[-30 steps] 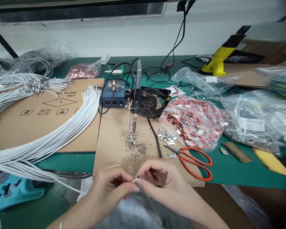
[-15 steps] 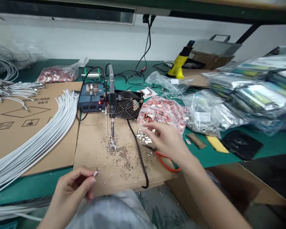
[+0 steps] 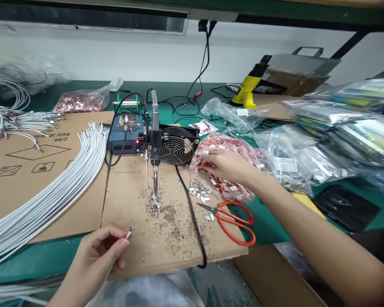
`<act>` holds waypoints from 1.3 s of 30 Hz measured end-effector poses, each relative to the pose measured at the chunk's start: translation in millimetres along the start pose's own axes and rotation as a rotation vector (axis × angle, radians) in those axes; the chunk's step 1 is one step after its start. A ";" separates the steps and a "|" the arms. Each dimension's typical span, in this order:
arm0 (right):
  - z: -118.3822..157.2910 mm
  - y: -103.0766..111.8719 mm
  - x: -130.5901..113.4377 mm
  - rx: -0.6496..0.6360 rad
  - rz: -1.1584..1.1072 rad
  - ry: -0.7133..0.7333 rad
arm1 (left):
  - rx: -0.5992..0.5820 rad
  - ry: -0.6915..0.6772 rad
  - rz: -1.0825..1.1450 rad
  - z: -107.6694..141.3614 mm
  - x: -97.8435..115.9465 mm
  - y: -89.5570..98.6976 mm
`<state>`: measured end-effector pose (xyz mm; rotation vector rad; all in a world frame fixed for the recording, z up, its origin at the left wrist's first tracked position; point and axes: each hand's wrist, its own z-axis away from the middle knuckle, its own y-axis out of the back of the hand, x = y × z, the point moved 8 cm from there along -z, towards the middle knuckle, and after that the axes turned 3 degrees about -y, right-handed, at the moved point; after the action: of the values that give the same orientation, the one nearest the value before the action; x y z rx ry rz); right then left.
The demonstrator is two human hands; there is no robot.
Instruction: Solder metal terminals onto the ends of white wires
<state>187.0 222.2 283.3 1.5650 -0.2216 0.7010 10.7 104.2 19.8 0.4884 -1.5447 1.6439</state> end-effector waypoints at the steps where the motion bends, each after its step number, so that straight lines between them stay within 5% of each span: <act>1: 1.3 0.0 0.8 0.000 -0.022 0.009 | -0.038 0.013 0.007 -2.0 -1.6 -1.9; 8: 28.7 0.6 -8.5 0.102 -0.368 -0.108 | -0.389 0.110 -0.054 -18.9 5.3 -23.9; 15: 51.4 -22.1 -92.3 -0.169 -0.812 -0.003 | -0.531 0.088 -0.214 -36.6 27.7 -40.6; 21: 47.3 -63.1 -110.8 -0.409 -1.229 -0.282 | -0.476 0.084 -0.181 -71.4 37.3 -50.0; 27: 39.4 -88.7 -117.2 -0.398 -1.581 -0.617 | -0.483 0.073 -0.174 -79.1 40.3 -54.1; 39: 39.1 -90.2 -120.1 -0.367 -1.789 -0.548 | -0.546 -0.030 -0.143 -79.9 41.7 -56.7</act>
<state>151.9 165.5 143.2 0.9898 0.6020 -1.1027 48.5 188.2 73.2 0.3166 -1.8450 1.0485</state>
